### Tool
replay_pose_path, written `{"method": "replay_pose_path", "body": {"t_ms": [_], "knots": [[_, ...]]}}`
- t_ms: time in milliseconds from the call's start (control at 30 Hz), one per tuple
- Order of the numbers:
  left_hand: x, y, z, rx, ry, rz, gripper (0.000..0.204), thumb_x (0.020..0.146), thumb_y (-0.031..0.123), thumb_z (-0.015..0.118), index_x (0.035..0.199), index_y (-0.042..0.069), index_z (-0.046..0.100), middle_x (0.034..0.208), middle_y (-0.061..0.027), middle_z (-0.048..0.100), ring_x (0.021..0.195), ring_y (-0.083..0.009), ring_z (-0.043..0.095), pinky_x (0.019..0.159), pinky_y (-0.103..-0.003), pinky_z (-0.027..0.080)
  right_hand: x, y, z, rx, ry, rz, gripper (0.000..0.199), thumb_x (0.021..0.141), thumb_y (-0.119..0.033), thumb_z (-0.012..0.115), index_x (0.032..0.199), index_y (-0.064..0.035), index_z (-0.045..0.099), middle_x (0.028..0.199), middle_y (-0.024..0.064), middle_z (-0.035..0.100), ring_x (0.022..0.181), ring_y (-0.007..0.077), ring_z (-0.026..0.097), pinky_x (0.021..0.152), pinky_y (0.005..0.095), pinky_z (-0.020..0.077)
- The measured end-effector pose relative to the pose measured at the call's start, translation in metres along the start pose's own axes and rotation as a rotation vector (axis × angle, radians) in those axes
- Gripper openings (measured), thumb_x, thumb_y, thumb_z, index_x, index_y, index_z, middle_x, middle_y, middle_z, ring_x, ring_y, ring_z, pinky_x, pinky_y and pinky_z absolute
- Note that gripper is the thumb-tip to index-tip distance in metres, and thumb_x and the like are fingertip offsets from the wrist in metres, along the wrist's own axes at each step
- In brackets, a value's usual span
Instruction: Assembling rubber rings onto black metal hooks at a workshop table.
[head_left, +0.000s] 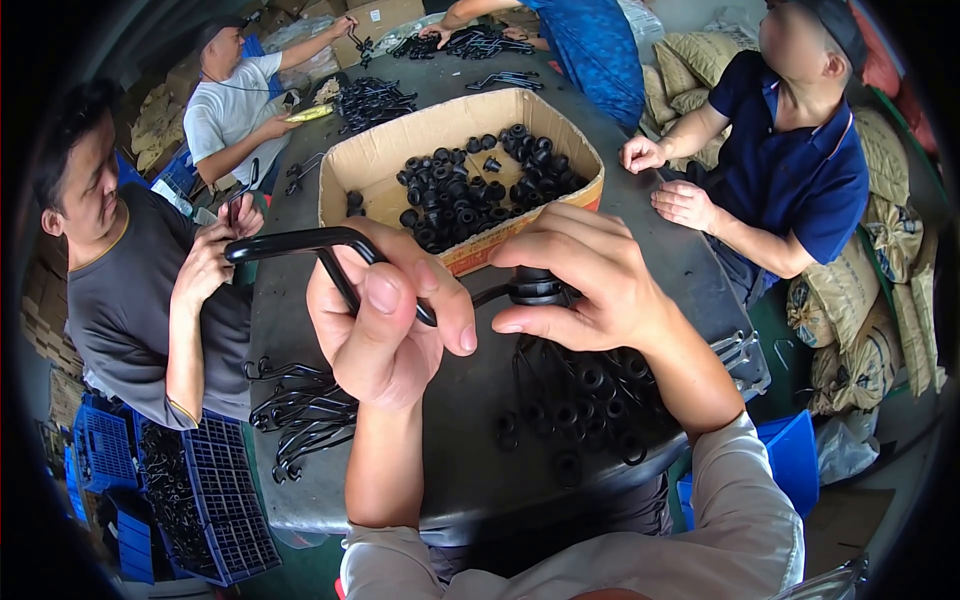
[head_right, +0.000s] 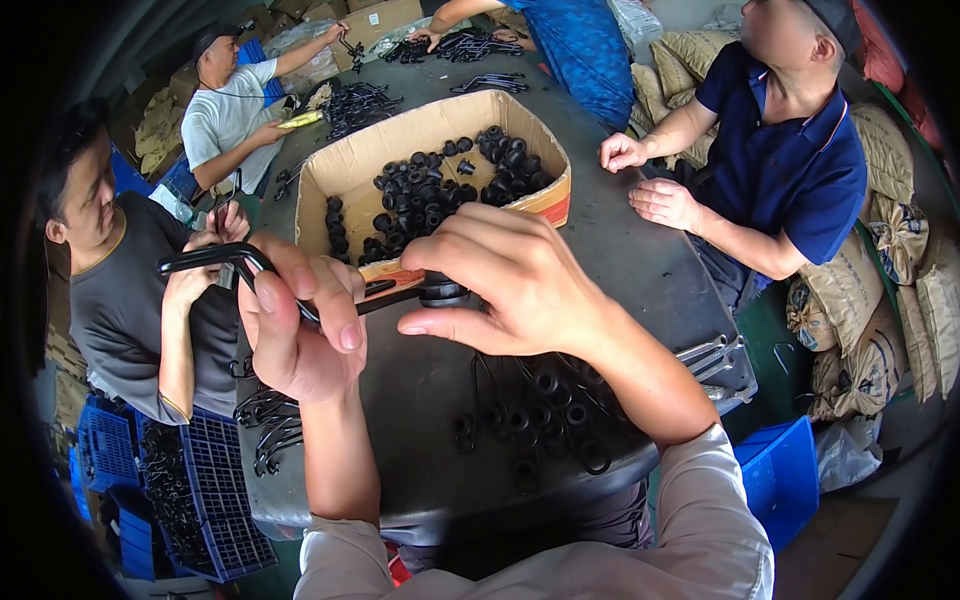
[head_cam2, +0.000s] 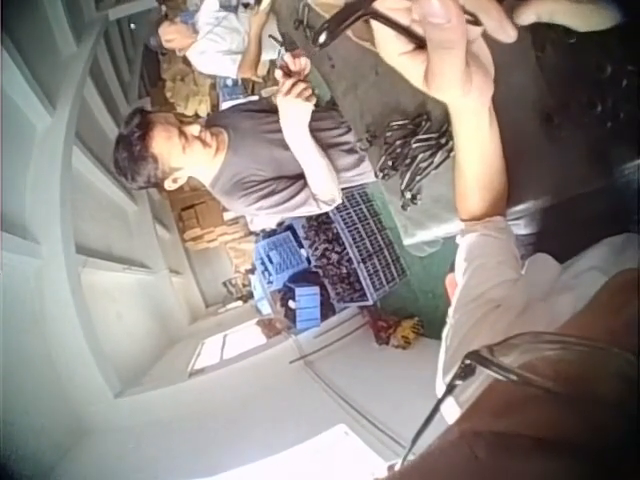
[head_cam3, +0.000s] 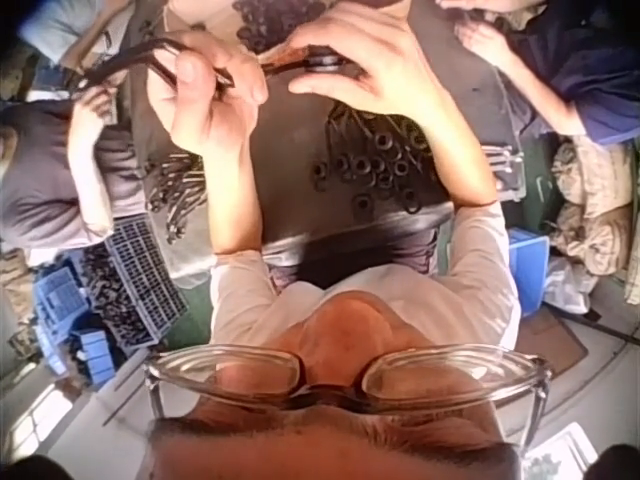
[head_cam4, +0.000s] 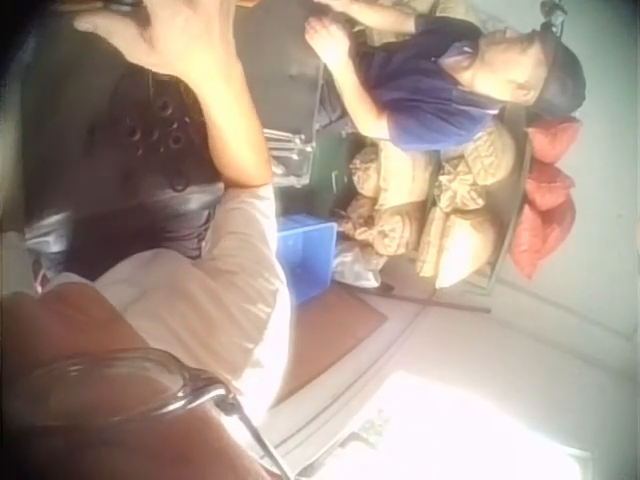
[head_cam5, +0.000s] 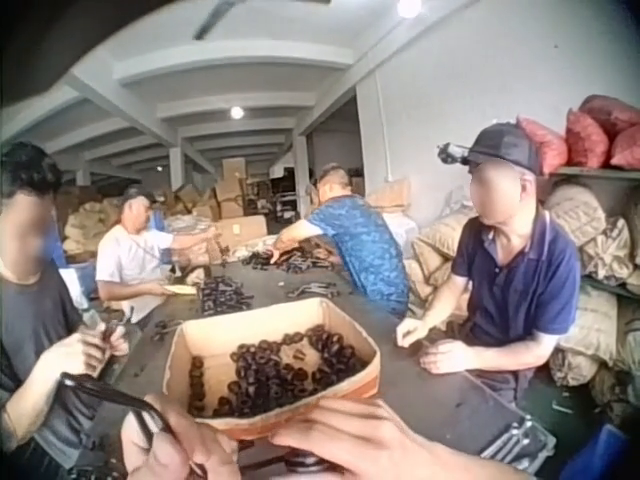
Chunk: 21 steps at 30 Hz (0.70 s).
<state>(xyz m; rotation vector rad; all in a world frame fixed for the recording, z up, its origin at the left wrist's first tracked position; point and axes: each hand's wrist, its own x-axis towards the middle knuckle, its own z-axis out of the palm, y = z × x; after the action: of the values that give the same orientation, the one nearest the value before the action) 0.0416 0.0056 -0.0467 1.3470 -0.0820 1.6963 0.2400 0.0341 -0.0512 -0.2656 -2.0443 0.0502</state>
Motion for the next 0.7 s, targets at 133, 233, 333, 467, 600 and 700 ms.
{"method": "replay_pose_path", "body": {"t_ms": [133, 233, 333, 467, 600, 700], "knots": [[-0.002, 0.002, 0.001, 0.118, -0.005, -0.031, 0.026, 0.1, 0.016, 0.061, 0.09, -0.005, 0.051, 0.078, -0.0185, 0.059, 0.048, -0.0215, 0.06, 0.042, -0.031, 0.049, 0.003, -0.005, -0.006, -0.186, -0.14, 0.003, 0.046, 0.078, -0.04, 0.081, 0.097, -0.0038, 0.061, 0.077, 0.0081, 0.06, 0.066, 0.0273, 0.059, 0.057, 0.0386, 0.049], [0.0, 0.0, 0.004, 0.143, -0.035, -0.099, 0.026, 0.1, 0.016, 0.062, 0.09, -0.005, 0.051, 0.078, -0.0174, 0.059, 0.048, -0.0211, 0.06, 0.042, -0.031, 0.049, -0.001, -0.008, -0.005, -0.288, -0.272, 0.083, 0.045, 0.078, -0.041, 0.08, 0.091, -0.0037, 0.058, 0.077, 0.0088, 0.06, 0.065, 0.0281, 0.059, 0.057, 0.0391, 0.0491], [0.0, 0.003, 0.001, 0.082, 0.006, -0.117, 0.027, 0.1, 0.016, 0.062, 0.09, -0.006, 0.051, 0.078, -0.0178, 0.06, 0.048, -0.0211, 0.059, 0.042, -0.03, 0.049, -0.007, -0.002, 0.008, -0.201, -0.161, 0.02, 0.045, 0.077, -0.039, 0.081, 0.087, -0.0034, 0.055, 0.076, 0.0096, 0.059, 0.064, 0.0288, 0.058, 0.056, 0.0395, 0.049], [0.003, 0.006, 0.005, 0.074, -0.037, -0.118, 0.028, 0.1, 0.017, 0.062, 0.088, -0.006, 0.051, 0.077, -0.0174, 0.059, 0.047, -0.0221, 0.059, 0.042, -0.031, 0.049, -0.012, 0.0, 0.017, -0.119, -0.05, -0.051, 0.047, 0.074, -0.037, 0.083, 0.087, -0.0017, 0.055, 0.073, 0.01, 0.056, 0.063, 0.0291, 0.057, 0.055, 0.039, 0.0482], [0.0, 0.011, 0.015, 0.074, -0.028, -0.104, 0.027, 0.1, 0.017, 0.063, 0.088, -0.005, 0.051, 0.077, -0.0176, 0.059, 0.048, -0.0226, 0.06, 0.042, -0.03, 0.048, -0.017, 0.0, 0.02, -0.063, 0.04, -0.113, 0.046, 0.076, -0.037, 0.083, 0.09, 0.0, 0.059, 0.075, 0.0092, 0.058, 0.061, 0.0279, 0.053, 0.052, 0.0391, 0.0448], [0.001, 0.011, 0.017, 0.045, 0.027, -0.095, 0.024, 0.103, 0.019, 0.057, 0.093, -0.002, 0.052, 0.076, -0.0177, 0.061, 0.045, -0.0178, 0.056, 0.039, -0.025, 0.039, -0.016, -0.001, 0.016, 0.061, 0.085, -0.09, 0.047, 0.08, -0.035, 0.084, 0.097, 0.0014, 0.06, 0.082, 0.0123, 0.063, 0.063, 0.027, 0.058, 0.056, 0.0369, 0.0488]]}}
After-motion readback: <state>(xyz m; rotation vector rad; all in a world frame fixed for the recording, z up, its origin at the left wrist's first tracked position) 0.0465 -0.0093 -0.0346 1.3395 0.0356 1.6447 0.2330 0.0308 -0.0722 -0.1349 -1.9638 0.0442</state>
